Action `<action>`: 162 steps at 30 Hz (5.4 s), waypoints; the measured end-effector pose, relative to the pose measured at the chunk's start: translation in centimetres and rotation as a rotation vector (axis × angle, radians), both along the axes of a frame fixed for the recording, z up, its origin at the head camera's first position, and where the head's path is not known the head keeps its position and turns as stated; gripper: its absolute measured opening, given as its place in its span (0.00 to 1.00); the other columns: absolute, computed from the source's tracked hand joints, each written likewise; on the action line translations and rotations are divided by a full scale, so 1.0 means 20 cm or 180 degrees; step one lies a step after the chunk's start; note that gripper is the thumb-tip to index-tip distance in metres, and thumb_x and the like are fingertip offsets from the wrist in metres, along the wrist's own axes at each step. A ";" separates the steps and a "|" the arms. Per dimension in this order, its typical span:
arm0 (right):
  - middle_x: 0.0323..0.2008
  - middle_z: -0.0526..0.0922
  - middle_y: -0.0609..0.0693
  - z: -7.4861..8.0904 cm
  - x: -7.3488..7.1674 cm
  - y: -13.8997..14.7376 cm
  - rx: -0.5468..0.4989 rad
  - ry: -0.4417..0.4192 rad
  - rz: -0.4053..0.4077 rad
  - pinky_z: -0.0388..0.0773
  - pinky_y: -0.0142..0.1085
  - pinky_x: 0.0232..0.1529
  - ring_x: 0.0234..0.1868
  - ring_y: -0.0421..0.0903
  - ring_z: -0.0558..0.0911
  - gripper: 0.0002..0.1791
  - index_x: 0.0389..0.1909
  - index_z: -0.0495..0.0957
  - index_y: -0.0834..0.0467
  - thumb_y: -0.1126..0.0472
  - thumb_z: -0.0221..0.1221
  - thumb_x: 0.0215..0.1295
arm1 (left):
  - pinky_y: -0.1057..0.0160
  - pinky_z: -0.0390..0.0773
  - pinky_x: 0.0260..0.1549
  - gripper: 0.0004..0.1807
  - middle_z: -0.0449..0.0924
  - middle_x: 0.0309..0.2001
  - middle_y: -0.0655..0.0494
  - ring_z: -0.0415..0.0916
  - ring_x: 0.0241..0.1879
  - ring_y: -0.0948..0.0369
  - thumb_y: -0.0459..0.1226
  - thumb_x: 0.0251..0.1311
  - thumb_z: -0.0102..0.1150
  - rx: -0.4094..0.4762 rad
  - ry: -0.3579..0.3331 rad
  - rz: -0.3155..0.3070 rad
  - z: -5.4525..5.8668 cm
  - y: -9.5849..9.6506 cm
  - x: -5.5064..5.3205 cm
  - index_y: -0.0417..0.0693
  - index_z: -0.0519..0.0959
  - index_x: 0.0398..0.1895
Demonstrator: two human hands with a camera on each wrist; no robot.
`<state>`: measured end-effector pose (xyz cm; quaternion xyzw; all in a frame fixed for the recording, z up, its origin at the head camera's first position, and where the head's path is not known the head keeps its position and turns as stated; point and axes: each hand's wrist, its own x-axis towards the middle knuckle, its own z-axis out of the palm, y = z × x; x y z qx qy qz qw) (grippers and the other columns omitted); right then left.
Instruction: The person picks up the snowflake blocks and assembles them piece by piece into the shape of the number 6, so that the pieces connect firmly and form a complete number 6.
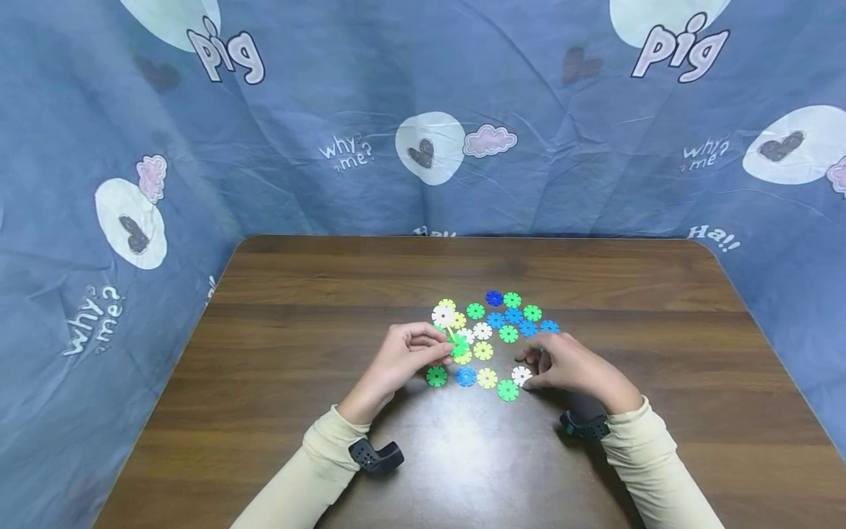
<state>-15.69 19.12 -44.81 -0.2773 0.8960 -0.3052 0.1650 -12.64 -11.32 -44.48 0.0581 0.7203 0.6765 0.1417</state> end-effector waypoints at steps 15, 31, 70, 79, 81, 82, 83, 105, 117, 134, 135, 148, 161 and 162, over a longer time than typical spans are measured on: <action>0.28 0.83 0.47 0.00 0.00 -0.02 -0.0319 -0.0148 -0.0146 0.82 0.31 0.26 0.28 0.38 0.81 0.10 0.33 0.79 0.58 0.67 0.72 0.59 | 0.47 0.88 0.47 0.09 0.90 0.39 0.39 0.90 0.36 0.54 0.33 0.65 0.68 0.0022 -0.0053 0.0082 -0.01 -0.02 -0.01 0.34 0.84 0.43; 0.33 0.91 0.50 0.09 0.11 -0.22 -0.1662 0.0337 -0.0629 0.89 0.34 0.37 0.35 0.43 0.91 0.04 0.36 0.85 0.57 0.65 0.71 0.64 | 0.49 0.88 0.46 0.10 0.91 0.34 0.50 0.88 0.32 0.62 0.33 0.65 0.68 0.0070 -0.0096 0.0082 -0.01 0.01 -0.01 0.34 0.84 0.43; 0.33 0.92 0.53 -0.03 0.14 -0.34 -0.1813 0.2014 0.0115 0.87 0.28 0.35 0.32 0.46 0.91 0.14 0.37 0.87 0.63 0.79 0.72 0.50 | 0.47 0.88 0.44 0.08 0.90 0.27 0.56 0.88 0.28 0.64 0.31 0.64 0.67 0.0153 -0.0090 -0.0003 0.01 0.00 0.00 0.31 0.83 0.40; 0.34 0.92 0.53 -0.04 0.14 -0.33 -0.1782 0.2018 0.0162 0.87 0.28 0.38 0.34 0.46 0.91 0.14 0.37 0.87 0.62 0.79 0.72 0.51 | 0.50 0.89 0.43 0.10 0.90 0.29 0.47 0.87 0.27 0.65 0.29 0.64 0.67 0.0123 -0.0038 -0.0101 0.00 0.00 -0.01 0.26 0.82 0.40; 0.34 0.92 0.53 -0.04 0.14 -0.33 -0.1769 0.1994 0.0167 0.87 0.28 0.38 0.34 0.46 0.91 0.13 0.36 0.87 0.62 0.78 0.72 0.52 | 0.51 0.89 0.42 0.09 0.90 0.28 0.49 0.87 0.27 0.65 0.29 0.63 0.67 0.0127 -0.0036 -0.0114 0.00 0.00 -0.01 0.27 0.83 0.40; 0.34 0.92 0.53 -0.04 0.14 -0.33 -0.1763 0.1990 0.0167 0.86 0.27 0.38 0.34 0.46 0.91 0.13 0.36 0.87 0.62 0.78 0.72 0.52 | 0.52 0.89 0.42 0.09 0.90 0.28 0.51 0.87 0.27 0.65 0.29 0.63 0.67 0.0131 -0.0036 -0.0120 0.00 0.00 -0.01 0.27 0.83 0.39; 0.34 0.92 0.53 -0.04 0.14 -0.33 -0.1752 0.1971 0.0164 0.86 0.26 0.37 0.34 0.46 0.91 0.12 0.36 0.87 0.62 0.78 0.72 0.52 | 0.52 0.89 0.42 0.09 0.90 0.28 0.52 0.87 0.27 0.65 0.28 0.63 0.67 0.0135 -0.0034 -0.0127 0.00 0.00 -0.01 0.27 0.83 0.39; 0.35 0.92 0.53 -0.05 0.14 -0.34 -0.1754 0.1905 0.0034 0.86 0.26 0.35 0.34 0.46 0.91 0.12 0.37 0.87 0.61 0.77 0.71 0.54 | 0.48 0.89 0.43 0.09 0.90 0.29 0.50 0.89 0.29 0.61 0.30 0.65 0.66 0.0173 -0.0070 -0.0154 0.00 0.01 0.00 0.28 0.82 0.41; 0.38 0.91 0.51 -0.01 0.12 -0.26 -0.1432 0.1479 -0.0070 0.88 0.30 0.35 0.32 0.44 0.90 0.11 0.42 0.86 0.59 0.71 0.72 0.59 | 0.43 0.87 0.48 0.09 0.90 0.31 0.52 0.90 0.33 0.54 0.31 0.65 0.67 0.0212 -0.0074 0.0023 -0.01 0.02 0.01 0.31 0.82 0.41; 0.31 0.85 0.45 -0.01 -0.03 0.18 0.0087 0.0829 -0.0587 0.75 0.31 0.30 0.27 0.32 0.76 0.11 0.38 0.89 0.57 0.62 0.77 0.55 | 0.42 0.86 0.51 0.10 0.90 0.37 0.41 0.90 0.38 0.48 0.33 0.65 0.68 0.0237 -0.0076 0.0184 -0.01 0.01 0.02 0.33 0.82 0.42; 0.31 0.85 0.44 -0.02 -0.03 0.19 0.0064 0.0819 -0.0592 0.75 0.31 0.31 0.27 0.32 0.76 0.11 0.38 0.88 0.57 0.62 0.77 0.55 | 0.43 0.86 0.51 0.10 0.91 0.36 0.43 0.91 0.38 0.49 0.33 0.65 0.68 0.0238 -0.0088 0.0193 -0.01 0.01 0.02 0.33 0.82 0.42; 0.33 0.86 0.47 -0.07 -0.05 0.21 -0.0102 0.0510 -0.0704 0.78 0.31 0.33 0.30 0.36 0.80 0.11 0.39 0.83 0.57 0.61 0.75 0.59 | 0.43 0.86 0.51 0.09 0.91 0.34 0.49 0.90 0.35 0.54 0.32 0.65 0.68 0.0232 -0.0082 0.0173 -0.01 0.02 0.01 0.33 0.82 0.42; 0.33 0.91 0.54 -0.02 0.01 0.07 -0.1146 0.0164 -0.0780 0.87 0.32 0.38 0.33 0.41 0.90 0.05 0.39 0.84 0.62 0.68 0.68 0.65 | 0.40 0.85 0.51 0.10 0.91 0.35 0.48 0.90 0.38 0.48 0.33 0.65 0.68 0.0231 -0.0081 0.0206 0.00 0.02 0.01 0.33 0.82 0.42; 0.33 0.91 0.55 -0.01 0.02 0.05 -0.1331 0.0024 -0.0804 0.88 0.33 0.38 0.33 0.43 0.90 0.05 0.40 0.83 0.63 0.67 0.68 0.65 | 0.40 0.85 0.51 0.10 0.91 0.35 0.48 0.90 0.38 0.48 0.33 0.65 0.68 0.0237 -0.0076 0.0200 0.00 0.02 0.01 0.33 0.82 0.42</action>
